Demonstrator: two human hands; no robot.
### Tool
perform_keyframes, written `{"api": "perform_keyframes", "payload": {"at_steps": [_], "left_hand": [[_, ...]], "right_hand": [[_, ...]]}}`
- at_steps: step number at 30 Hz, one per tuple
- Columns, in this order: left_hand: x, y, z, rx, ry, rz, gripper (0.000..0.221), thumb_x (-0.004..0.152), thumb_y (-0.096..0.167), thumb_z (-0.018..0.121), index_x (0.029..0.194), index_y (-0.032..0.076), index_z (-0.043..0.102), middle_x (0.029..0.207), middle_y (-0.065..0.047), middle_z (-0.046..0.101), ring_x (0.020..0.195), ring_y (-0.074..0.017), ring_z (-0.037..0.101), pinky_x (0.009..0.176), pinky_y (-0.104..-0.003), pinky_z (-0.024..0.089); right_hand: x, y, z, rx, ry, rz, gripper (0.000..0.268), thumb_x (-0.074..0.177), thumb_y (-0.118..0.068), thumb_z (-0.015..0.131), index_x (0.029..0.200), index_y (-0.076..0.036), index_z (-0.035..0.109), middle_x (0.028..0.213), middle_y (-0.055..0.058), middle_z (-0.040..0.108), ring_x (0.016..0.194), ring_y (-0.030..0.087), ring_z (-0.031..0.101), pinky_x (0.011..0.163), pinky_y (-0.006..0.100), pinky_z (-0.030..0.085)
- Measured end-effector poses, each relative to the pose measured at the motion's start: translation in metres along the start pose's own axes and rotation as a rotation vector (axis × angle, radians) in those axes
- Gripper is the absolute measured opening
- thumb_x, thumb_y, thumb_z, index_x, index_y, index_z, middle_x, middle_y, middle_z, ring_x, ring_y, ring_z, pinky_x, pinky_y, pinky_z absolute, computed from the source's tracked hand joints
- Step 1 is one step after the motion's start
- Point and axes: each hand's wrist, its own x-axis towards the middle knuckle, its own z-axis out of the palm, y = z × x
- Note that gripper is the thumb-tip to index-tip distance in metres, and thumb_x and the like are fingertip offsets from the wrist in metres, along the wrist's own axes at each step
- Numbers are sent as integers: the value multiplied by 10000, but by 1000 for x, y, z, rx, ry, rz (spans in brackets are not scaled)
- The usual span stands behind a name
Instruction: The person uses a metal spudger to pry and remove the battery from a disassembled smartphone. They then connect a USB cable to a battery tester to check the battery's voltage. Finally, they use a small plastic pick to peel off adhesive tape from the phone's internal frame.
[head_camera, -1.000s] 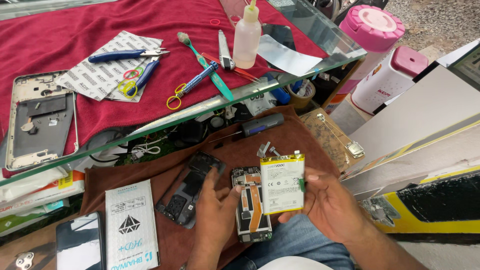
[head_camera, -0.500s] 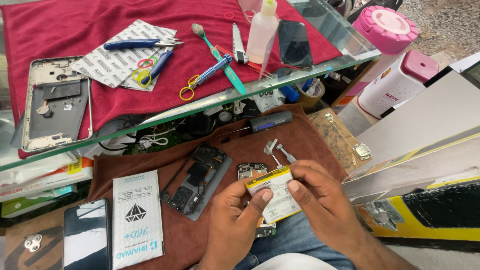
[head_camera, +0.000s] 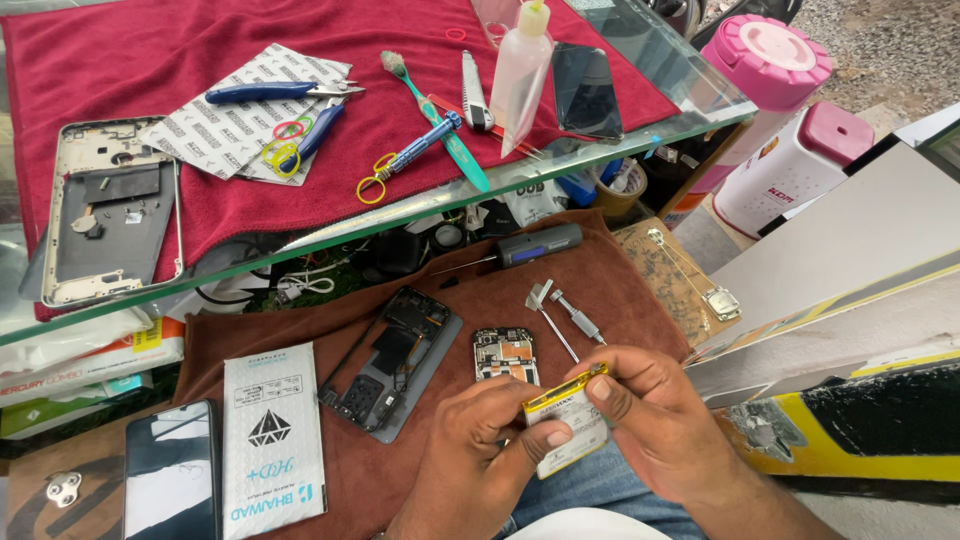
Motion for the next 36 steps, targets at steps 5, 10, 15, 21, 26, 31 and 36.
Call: {"api": "perform_keyframes", "payload": {"at_steps": [5,10,15,21,26,31,36], "left_hand": [[2,0,3,-50,48,-90,212,914,212,751,978,9,750,817,-72,705,732,-122,682,599,-270,554],[6,0,11,-213,210,-194,248,915,231,708,1042,23,755,852,-79,760,730,-120,696,630,-233,560],[6,-2,5,-64,147,-95,226,921,215,724,1012,12,764,838,-80,722,715,-126,665,590,-261,526],[5,-3,4,-37,114,-103,203,928,211,724,1000,24,759,860,-58,710,727,-97,665,546,-247,523],[7,-4,3,-51,111,-127,218,929,224,727,1002,25,776,822,-65,711,679,-87,643,512,-230,498],[6,-10,5,-136,175,-229,265,940,240,690,1020,-1,767,809,-66,732,607,-89,635,497,-227,496],[8,-21,6,-544,258,-213,319,949,188,700,1125,-77,691,925,-101,774,814,-104,730,702,-252,617]], "right_hand": [[5,-10,7,-24,23,105,321,1030,-148,616,1189,127,661,1067,208,744,998,227,710,894,384,561],[18,-21,25,77,91,142,495,975,-306,537,1249,99,614,1117,195,739,1016,217,732,905,386,590],[14,-8,22,-239,98,70,432,955,-175,638,1302,81,619,1098,160,758,983,165,721,850,315,589],[8,9,14,-479,133,-82,280,972,-152,690,1108,89,735,932,121,792,835,109,716,727,252,590],[7,18,15,-454,137,-143,290,990,-176,686,1094,89,739,892,125,782,797,115,713,690,256,594],[17,10,14,-132,67,46,586,1043,-400,444,1314,95,603,1133,178,735,1028,180,715,887,323,598],[16,1,22,-303,17,79,548,1016,-234,551,1482,41,463,1236,175,697,1114,178,678,946,328,571]]}}
